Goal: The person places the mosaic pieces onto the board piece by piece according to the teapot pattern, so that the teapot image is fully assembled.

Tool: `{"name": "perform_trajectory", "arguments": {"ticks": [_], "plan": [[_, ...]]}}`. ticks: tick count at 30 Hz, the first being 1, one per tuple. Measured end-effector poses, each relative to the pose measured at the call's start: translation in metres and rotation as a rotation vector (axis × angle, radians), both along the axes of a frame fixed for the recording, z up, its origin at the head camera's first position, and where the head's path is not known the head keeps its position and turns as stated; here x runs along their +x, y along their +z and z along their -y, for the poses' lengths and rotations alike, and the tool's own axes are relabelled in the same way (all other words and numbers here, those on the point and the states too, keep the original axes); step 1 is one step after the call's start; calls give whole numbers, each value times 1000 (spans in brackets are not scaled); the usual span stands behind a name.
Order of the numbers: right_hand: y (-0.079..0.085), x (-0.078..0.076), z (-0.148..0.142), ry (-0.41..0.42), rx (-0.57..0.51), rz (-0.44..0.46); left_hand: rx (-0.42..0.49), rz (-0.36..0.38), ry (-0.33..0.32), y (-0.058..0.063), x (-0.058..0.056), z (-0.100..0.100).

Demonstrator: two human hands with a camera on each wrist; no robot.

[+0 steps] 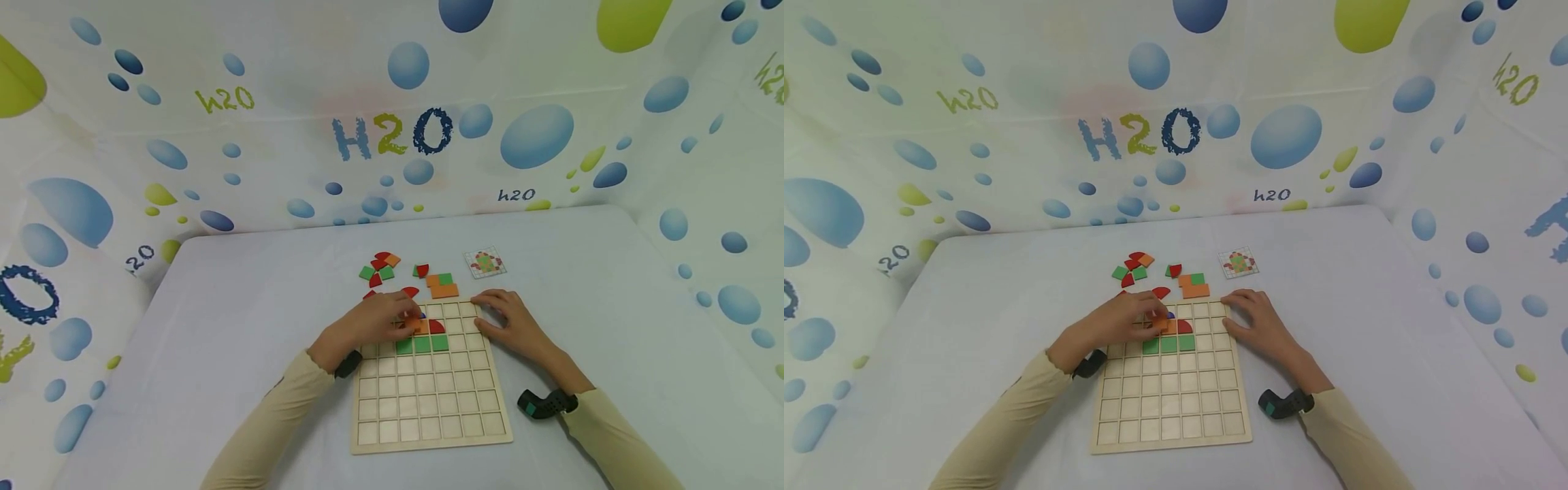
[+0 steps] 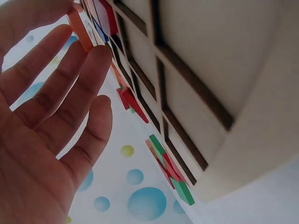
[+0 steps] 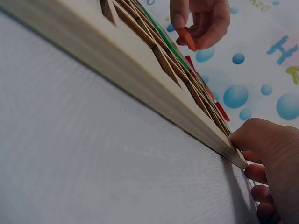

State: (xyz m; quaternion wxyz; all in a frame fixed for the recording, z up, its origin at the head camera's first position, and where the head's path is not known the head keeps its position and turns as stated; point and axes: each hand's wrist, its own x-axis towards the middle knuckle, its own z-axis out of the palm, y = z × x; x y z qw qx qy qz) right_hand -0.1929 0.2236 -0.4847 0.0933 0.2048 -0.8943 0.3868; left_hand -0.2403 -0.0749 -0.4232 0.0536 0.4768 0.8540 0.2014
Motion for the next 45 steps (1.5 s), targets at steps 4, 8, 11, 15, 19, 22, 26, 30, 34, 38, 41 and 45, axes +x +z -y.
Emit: {"name": "perform_trajectory", "arguments": {"ticks": [4, 8, 11, 15, 19, 22, 26, 30, 34, 38, 41, 45], "plan": [[1, 0, 0, 1, -4, 6, 13, -10, -32, 2, 4, -1], [2, 0, -1, 0, -2, 2, 13, -25, -42, 5, 7, -3], [2, 0, -1, 1, -3, -4, 8, -21, -38, 7, 8, -6], [2, 0, -1, 4, -6, -2, -8, 22, -39, 9, 12, -10], [5, 1, 0, 5, -10, 3, -18, 50, -62, 10, 15, -15], [7, 1, 0, 6, -10, 9, -15, 46, -90, 11, 17, -18], [7, 1, 0, 10, -10, 14, -25, 26, -125, 10, 19, -23], [8, 1, 0, 15, -16, 16, -41, 27, -155, 9, 22, -27], [8, 1, 1, 15, -19, 18, -73, 57, -170, 10, 25, -30], [8, 0, 1, 10, -16, 19, -122, 86, -179, 11, 26, -32], [8, 0, 0, 10, -15, 18, -156, 114, -183, 13, 25, -33], [8, 0, 0, 15, -11, -2, -188, 147, -175, 14, 24, -33]]}}
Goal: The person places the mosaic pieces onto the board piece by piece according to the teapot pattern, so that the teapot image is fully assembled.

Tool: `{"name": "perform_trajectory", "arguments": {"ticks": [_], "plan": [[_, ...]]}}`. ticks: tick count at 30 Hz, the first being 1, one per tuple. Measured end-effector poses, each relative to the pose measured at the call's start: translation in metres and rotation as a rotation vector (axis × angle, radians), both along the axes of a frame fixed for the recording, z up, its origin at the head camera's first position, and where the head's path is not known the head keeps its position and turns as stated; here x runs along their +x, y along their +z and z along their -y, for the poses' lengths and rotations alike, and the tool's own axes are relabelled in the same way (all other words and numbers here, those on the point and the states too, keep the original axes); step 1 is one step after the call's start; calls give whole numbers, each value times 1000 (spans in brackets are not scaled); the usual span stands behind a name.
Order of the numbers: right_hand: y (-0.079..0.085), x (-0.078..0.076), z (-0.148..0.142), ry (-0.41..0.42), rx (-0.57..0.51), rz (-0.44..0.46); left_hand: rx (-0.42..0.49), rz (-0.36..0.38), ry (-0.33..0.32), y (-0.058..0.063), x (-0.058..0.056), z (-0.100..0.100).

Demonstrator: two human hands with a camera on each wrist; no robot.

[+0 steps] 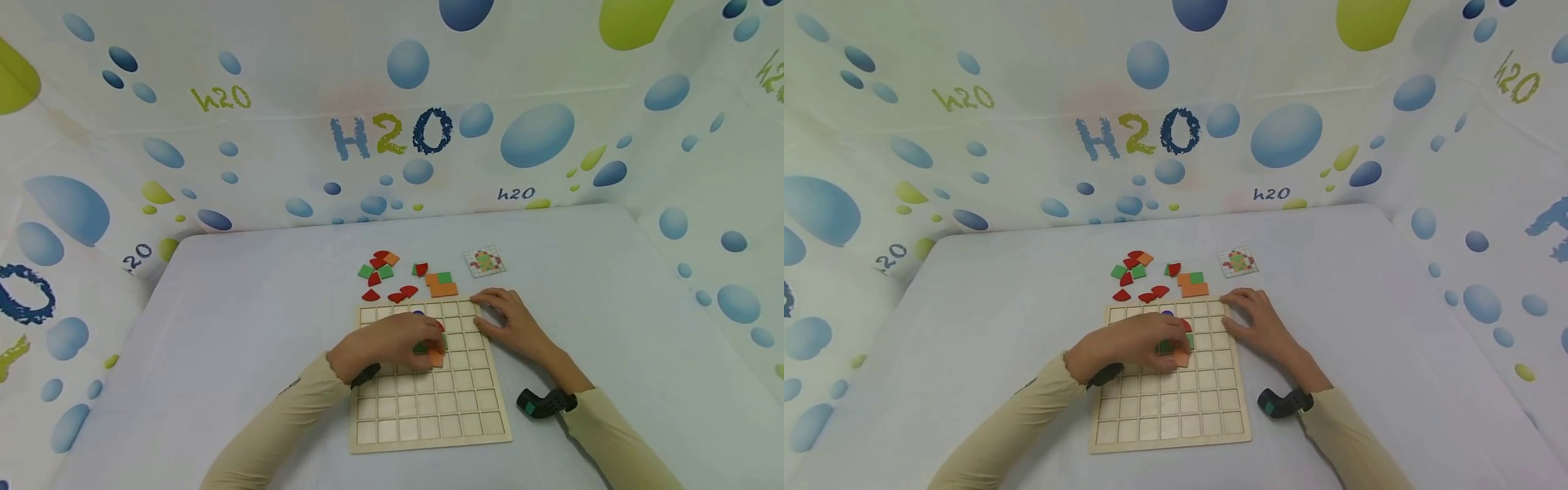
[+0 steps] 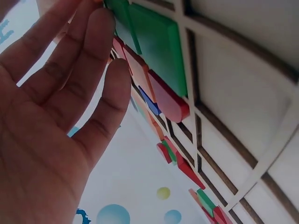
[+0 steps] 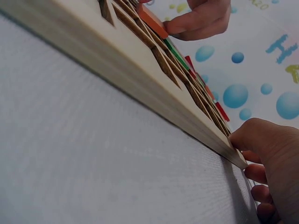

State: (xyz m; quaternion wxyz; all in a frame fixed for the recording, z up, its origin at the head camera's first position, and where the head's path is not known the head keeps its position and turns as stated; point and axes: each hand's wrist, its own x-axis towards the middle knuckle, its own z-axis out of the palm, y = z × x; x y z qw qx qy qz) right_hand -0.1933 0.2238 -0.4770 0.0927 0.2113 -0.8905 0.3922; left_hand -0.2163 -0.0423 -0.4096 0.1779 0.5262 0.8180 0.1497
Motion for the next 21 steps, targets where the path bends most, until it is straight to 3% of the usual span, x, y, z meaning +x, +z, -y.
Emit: {"name": "perform_trajectory", "arguments": {"ticks": [8, 21], "plan": [[-1, -1, 0, 5, -2, -12, 13, 5, -34, -2, 1, -5], [0, 1, 0, 4, 0, 1, 1, -79, -61, -3, 2, -9]]}}
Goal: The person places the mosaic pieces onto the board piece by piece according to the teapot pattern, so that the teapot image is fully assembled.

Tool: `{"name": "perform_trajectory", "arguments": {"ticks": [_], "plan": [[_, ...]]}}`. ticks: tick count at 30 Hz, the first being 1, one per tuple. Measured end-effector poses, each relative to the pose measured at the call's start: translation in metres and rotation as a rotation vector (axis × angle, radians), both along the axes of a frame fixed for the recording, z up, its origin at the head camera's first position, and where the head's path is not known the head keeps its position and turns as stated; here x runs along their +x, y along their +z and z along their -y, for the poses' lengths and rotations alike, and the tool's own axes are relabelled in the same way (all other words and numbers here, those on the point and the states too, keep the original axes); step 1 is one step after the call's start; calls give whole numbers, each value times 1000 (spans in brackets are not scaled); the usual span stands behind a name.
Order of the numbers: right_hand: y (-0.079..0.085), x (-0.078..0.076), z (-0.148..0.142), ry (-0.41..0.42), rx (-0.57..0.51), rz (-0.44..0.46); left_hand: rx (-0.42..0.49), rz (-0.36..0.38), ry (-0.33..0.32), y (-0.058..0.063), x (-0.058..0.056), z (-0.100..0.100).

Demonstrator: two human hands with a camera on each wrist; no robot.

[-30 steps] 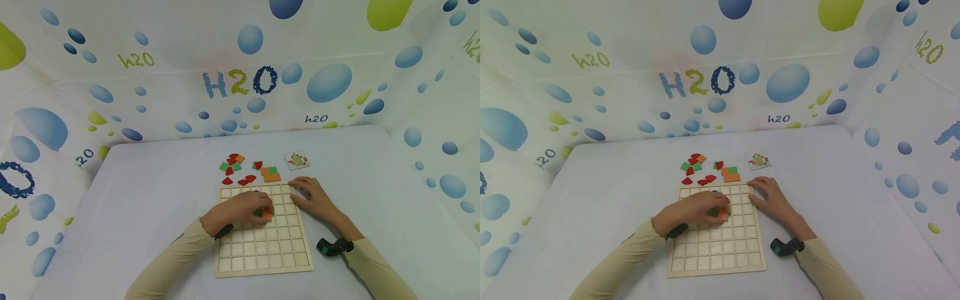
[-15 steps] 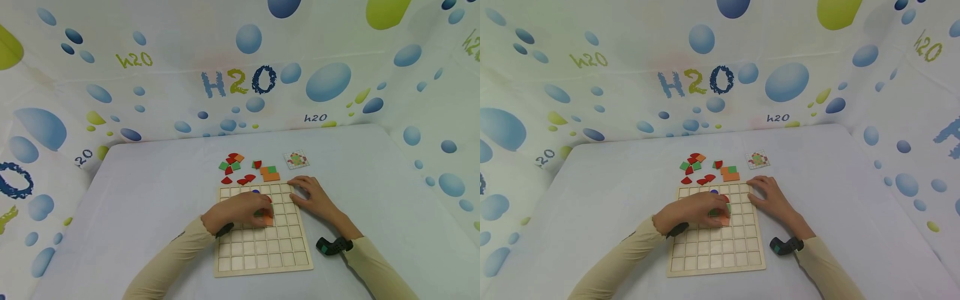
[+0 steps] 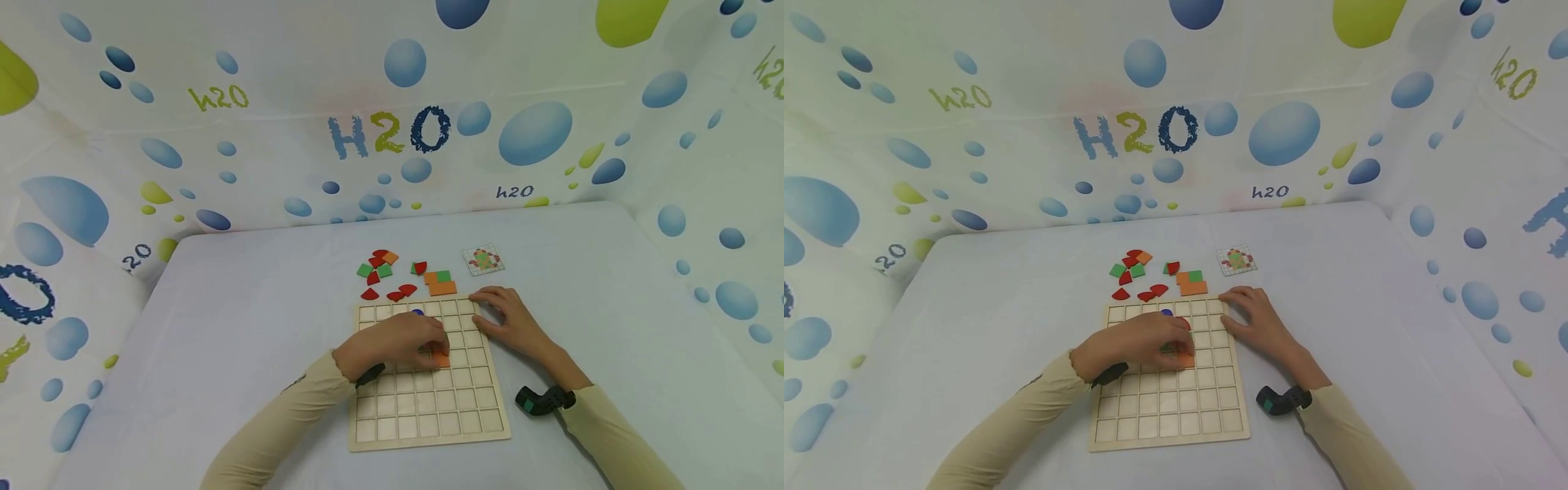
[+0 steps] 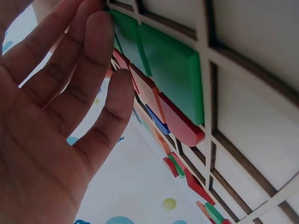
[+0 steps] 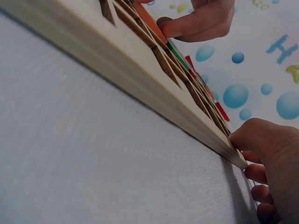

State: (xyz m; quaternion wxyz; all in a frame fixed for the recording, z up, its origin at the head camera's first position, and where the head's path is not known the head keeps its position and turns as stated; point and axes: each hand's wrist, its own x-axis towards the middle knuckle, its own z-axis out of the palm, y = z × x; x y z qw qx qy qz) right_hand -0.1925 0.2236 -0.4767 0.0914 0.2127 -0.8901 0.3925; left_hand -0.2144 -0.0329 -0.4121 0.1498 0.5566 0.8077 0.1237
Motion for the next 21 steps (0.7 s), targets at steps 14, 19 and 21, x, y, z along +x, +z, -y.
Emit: {"name": "perform_trajectory", "arguments": {"ticks": [14, 19, 21], "plan": [[-1, 0, -1, -1, -2, 5, 36, -12, -12, 1, -3, 0], [-2, -1, -1, 5, -3, -2, 35, -17, 24, 3, -9, 3], [-2, -1, -2, 10, -4, -7, 48, -8, 35, 4, -12, 5]]}}
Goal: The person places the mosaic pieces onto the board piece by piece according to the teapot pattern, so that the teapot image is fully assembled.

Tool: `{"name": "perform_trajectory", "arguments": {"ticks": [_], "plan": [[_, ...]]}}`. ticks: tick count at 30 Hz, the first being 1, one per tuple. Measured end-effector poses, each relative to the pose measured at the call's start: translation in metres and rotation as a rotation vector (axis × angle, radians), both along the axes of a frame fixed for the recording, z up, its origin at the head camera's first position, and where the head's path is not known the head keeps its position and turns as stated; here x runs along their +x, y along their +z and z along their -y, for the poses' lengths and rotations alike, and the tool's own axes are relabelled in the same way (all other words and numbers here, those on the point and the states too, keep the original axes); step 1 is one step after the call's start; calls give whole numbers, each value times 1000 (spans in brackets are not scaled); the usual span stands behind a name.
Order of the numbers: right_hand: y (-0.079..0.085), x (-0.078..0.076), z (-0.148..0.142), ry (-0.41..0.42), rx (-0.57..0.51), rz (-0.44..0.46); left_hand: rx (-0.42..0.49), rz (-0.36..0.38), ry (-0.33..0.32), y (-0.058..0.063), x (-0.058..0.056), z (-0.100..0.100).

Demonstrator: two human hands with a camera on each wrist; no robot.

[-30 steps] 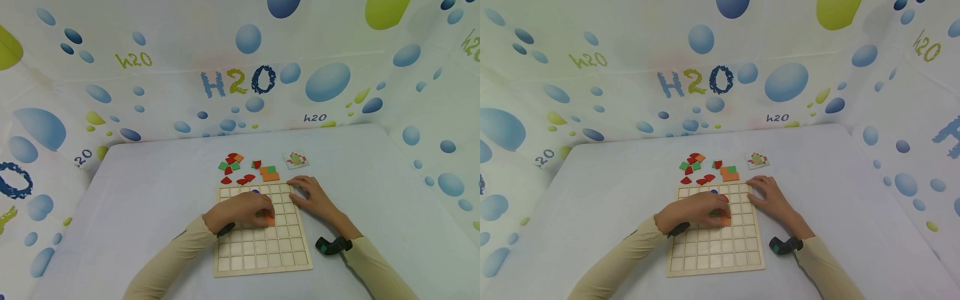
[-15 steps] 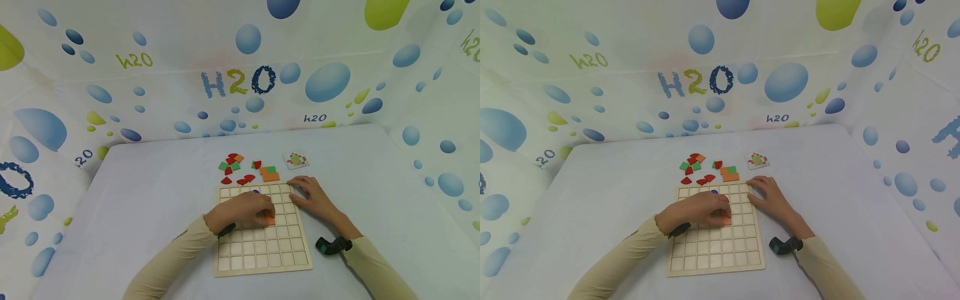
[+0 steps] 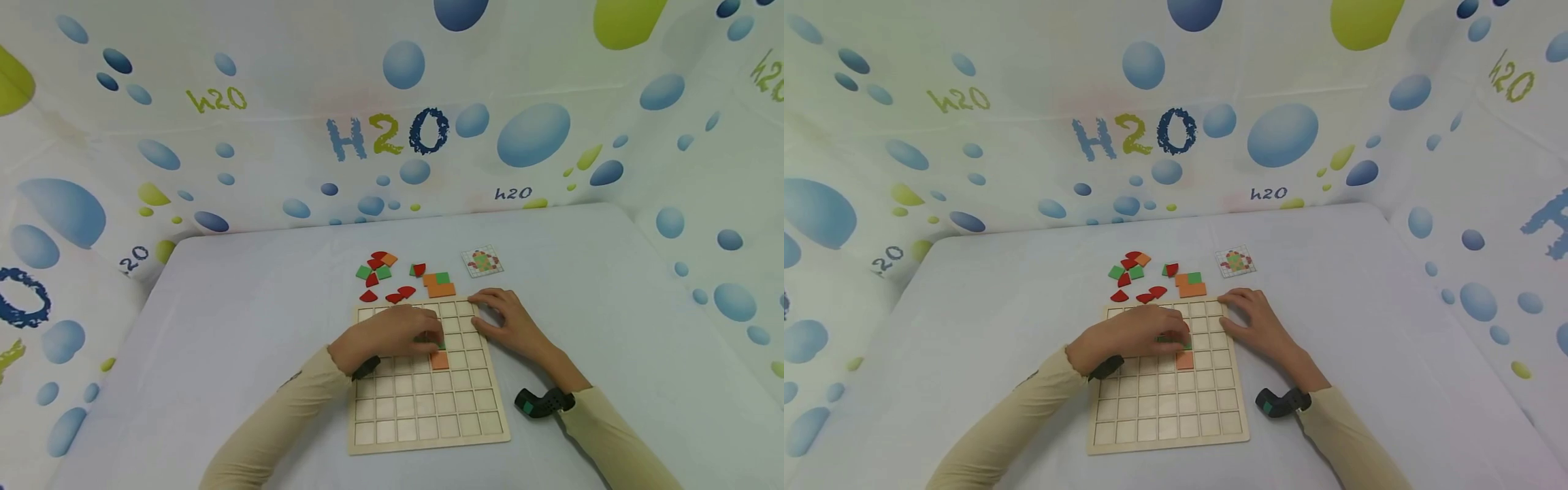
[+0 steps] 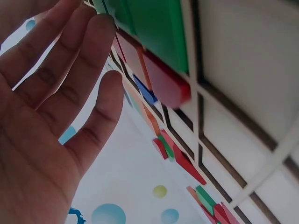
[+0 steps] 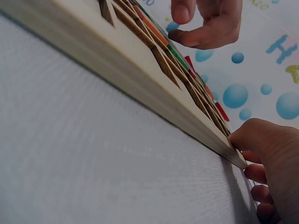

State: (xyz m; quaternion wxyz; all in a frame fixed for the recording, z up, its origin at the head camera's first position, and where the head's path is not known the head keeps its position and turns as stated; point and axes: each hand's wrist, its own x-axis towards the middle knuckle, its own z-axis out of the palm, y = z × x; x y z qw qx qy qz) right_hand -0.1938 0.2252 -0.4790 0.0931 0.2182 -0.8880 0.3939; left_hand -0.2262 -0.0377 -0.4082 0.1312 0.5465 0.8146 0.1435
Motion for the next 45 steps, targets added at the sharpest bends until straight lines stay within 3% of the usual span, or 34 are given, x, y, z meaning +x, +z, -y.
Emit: {"name": "perform_trajectory", "arguments": {"ticks": [5, 15, 23, 35, 45], "plan": [[0, -1, 0, 5, 0, -11, 49, 21, 23, 0, -8, 3], [-1, -1, -1, -3, 1, -5, 63, -14, 88, -4, -25, 5], [2, 0, 0, -10, 0, 9, 46, -80, 104, -4, -37, 2], [1, -1, -1, 1, 2, -14, -48, 30, 210, 3, -48, -6], [1, -1, 1, 1, 1, -10, -70, -13, 174, 0, -59, -12]]}}
